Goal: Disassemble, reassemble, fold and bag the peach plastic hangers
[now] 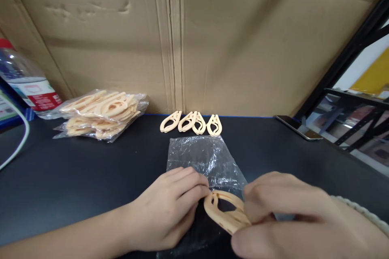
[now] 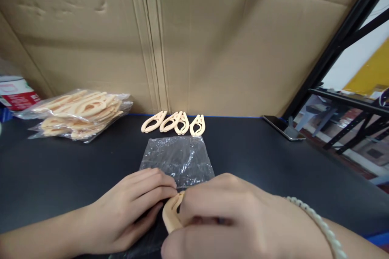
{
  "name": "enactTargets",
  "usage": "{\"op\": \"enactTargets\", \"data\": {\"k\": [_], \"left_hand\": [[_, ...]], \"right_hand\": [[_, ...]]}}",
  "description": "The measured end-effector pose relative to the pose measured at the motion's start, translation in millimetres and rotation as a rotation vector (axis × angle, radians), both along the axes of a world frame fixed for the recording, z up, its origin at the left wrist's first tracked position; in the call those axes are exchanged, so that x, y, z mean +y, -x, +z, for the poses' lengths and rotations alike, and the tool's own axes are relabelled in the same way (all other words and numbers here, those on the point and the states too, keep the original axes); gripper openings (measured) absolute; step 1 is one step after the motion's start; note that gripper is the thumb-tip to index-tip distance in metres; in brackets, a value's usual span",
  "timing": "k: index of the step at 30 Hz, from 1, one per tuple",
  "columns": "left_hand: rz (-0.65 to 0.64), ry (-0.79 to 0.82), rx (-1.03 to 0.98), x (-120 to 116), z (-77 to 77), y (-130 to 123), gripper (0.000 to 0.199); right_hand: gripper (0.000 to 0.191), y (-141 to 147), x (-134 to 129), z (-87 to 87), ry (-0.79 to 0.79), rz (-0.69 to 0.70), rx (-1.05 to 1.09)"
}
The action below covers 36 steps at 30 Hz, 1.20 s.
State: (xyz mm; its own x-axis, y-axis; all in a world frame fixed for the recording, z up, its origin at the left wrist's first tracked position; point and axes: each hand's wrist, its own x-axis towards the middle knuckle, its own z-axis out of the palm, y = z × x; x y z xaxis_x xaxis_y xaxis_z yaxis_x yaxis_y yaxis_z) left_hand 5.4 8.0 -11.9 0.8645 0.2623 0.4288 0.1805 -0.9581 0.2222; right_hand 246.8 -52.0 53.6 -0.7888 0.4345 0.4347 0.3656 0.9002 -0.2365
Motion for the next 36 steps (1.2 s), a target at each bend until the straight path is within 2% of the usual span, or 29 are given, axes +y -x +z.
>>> {"op": "enactTargets", "data": {"k": [4,9,13,17,20,25,32,36], "left_hand": [[0.004,-0.013,-0.025,0,-0.3,0,0.042],[0.020,-0.037,-0.028,-2,0.7,1,0.045],[0.005,-0.069,-0.016,-3,1.7,1,0.044],[0.019,-0.079,-0.001,-4,0.3,3,0.043],[0.020,-0.071,0.015,-4,0.2,2,0.041],[0.011,-0.045,0.024,-3,3.1,0,0.046],[0.010,-0.036,0.024,-5,5.8,0,0.046],[0.026,-0.042,0.033,-5,4.6,0,0.045]], "right_hand": [[0.030,15,-1,-9.9,-0.180,0.028,-0.087],[0.028,24,7,-24.8,-0.374,0.049,-0.249],[0.027,23,15,-37.4,-0.441,-0.052,-0.314],[0.024,22,20,-42.5,-0.535,-0.114,-0.294],[0.029,21,22,-43.7,-0.554,-0.107,-0.308],[0.035,20,31,-44.0,-0.485,-0.152,-0.267],[0.024,18,41,-47.0,-0.526,-0.190,-0.233],[0.023,17,41,-45.2,-0.558,-0.199,-0.331]]}}
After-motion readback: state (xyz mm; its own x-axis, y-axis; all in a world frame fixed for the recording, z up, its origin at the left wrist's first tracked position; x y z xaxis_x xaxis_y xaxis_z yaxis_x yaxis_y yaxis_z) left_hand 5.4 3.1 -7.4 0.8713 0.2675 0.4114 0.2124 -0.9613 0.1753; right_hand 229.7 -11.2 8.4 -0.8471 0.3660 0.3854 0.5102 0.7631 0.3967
